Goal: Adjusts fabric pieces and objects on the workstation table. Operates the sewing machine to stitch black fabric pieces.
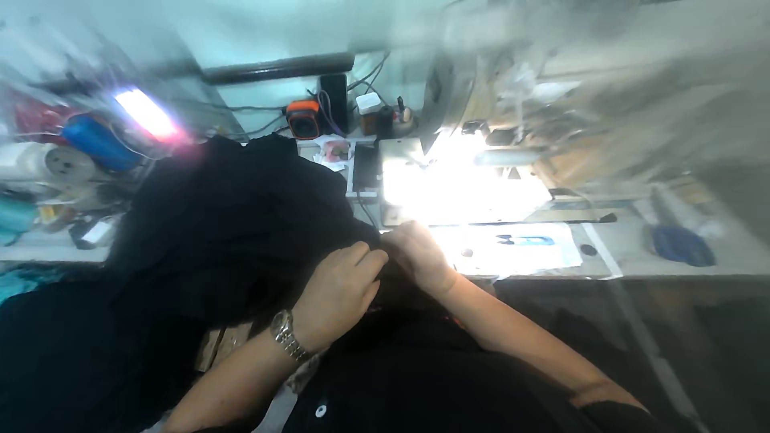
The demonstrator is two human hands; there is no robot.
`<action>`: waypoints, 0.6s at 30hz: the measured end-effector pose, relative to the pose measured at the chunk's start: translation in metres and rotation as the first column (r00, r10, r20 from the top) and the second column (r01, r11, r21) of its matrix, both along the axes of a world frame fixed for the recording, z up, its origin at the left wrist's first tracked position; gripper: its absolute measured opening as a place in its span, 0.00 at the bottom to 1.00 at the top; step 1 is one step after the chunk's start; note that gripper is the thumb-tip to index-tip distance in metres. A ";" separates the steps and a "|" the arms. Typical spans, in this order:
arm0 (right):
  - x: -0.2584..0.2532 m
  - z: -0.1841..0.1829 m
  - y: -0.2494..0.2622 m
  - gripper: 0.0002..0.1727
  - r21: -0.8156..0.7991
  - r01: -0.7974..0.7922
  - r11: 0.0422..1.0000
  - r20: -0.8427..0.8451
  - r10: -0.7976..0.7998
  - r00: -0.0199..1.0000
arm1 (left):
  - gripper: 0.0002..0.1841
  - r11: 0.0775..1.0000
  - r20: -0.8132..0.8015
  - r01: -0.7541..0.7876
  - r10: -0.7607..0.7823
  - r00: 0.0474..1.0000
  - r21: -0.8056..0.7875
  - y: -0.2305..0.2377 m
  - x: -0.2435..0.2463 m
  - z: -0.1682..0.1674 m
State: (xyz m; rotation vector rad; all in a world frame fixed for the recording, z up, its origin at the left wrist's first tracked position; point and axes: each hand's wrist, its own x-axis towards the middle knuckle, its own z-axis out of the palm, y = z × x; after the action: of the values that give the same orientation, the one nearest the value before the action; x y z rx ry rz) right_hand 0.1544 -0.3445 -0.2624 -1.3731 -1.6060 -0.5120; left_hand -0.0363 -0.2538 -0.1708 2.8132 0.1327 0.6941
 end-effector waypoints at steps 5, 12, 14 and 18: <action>0.004 0.015 0.004 0.11 0.048 0.125 0.991 -0.065 -0.122 0.990 | 0.11 0.990 0.053 -0.112 0.107 0.993 0.088 0.015 0.006 0.009; 0.009 0.010 0.002 0.09 -0.076 0.136 0.988 -0.164 -0.147 0.975 | 0.08 0.990 0.031 -0.143 0.143 0.989 -0.002 0.024 0.026 0.012; 0.011 0.010 0.001 0.08 -0.101 0.117 0.988 -0.200 -0.136 0.970 | 0.09 0.989 0.020 -0.122 0.124 0.992 -0.084 0.024 0.031 0.012; 0.009 0.008 0.000 0.07 -0.167 0.094 0.981 -0.291 -0.141 0.946 | 0.08 0.958 -0.009 -0.100 0.102 0.995 -0.267 0.028 0.044 0.012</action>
State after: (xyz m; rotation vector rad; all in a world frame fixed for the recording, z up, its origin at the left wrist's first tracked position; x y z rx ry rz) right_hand 0.1630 -0.3441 -0.2543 -1.5848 -1.3402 -0.2371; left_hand 0.0073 -0.2254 -0.1591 2.5598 0.3448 0.6512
